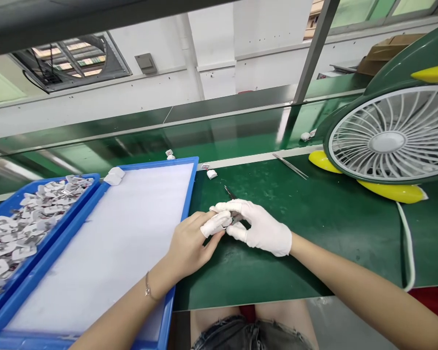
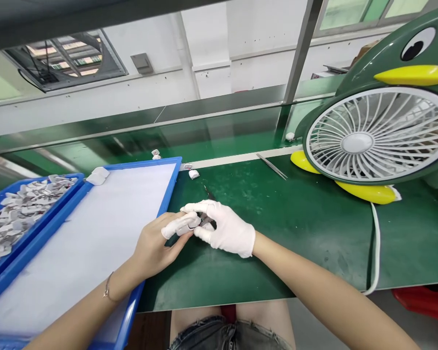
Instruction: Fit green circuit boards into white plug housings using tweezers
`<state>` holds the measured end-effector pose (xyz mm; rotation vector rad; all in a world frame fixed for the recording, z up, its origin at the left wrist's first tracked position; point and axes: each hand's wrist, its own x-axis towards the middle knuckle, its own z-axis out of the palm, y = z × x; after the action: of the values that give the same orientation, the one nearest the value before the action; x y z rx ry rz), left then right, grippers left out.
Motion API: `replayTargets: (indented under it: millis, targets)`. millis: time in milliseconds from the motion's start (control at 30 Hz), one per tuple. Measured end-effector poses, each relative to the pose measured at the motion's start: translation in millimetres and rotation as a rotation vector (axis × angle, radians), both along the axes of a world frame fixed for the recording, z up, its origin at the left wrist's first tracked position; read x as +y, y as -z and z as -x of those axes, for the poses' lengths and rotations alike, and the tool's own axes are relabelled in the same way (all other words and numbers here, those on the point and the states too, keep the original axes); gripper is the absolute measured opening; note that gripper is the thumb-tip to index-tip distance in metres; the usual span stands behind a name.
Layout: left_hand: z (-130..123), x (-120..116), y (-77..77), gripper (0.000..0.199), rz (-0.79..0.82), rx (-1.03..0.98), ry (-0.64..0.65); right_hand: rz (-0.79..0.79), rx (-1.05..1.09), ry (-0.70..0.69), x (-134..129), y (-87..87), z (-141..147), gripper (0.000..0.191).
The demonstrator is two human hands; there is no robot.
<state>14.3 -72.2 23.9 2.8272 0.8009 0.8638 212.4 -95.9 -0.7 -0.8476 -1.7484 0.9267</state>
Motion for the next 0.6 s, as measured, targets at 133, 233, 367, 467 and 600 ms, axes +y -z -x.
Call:
replayTargets:
  millis: [133, 233, 367, 467, 600]
  targets:
    - [1.8, 1.7, 3.4, 0.041, 0.008, 0.013, -0.028, 0.095, -0.008, 0.079, 1.7, 1.9, -0.2, 0.042]
    - [4.4, 1.7, 3.1, 0.045, 0.069, -0.062, -0.115, 0.271, 0.222, 0.115, 4.2, -0.1, -0.4, 0.044]
    - [4.1, -1.8, -5.3, 0.068, 0.425, -0.245, -0.227, 0.337, 0.506, 0.055, 6.6, -6.1, 0.2, 0.043]
    - [1.7, -3.8, -12.3, 0.059, 0.769, -0.378, -0.225, 0.317, 0.555, 0.013, 5.9, -8.0, 0.5, 0.04]
    - [-0.4, -4.4, -13.8, 0.046, 0.833, -0.419, -0.18, 0.349, 0.564, -0.038, 3.5, -8.1, -0.7, 0.04]
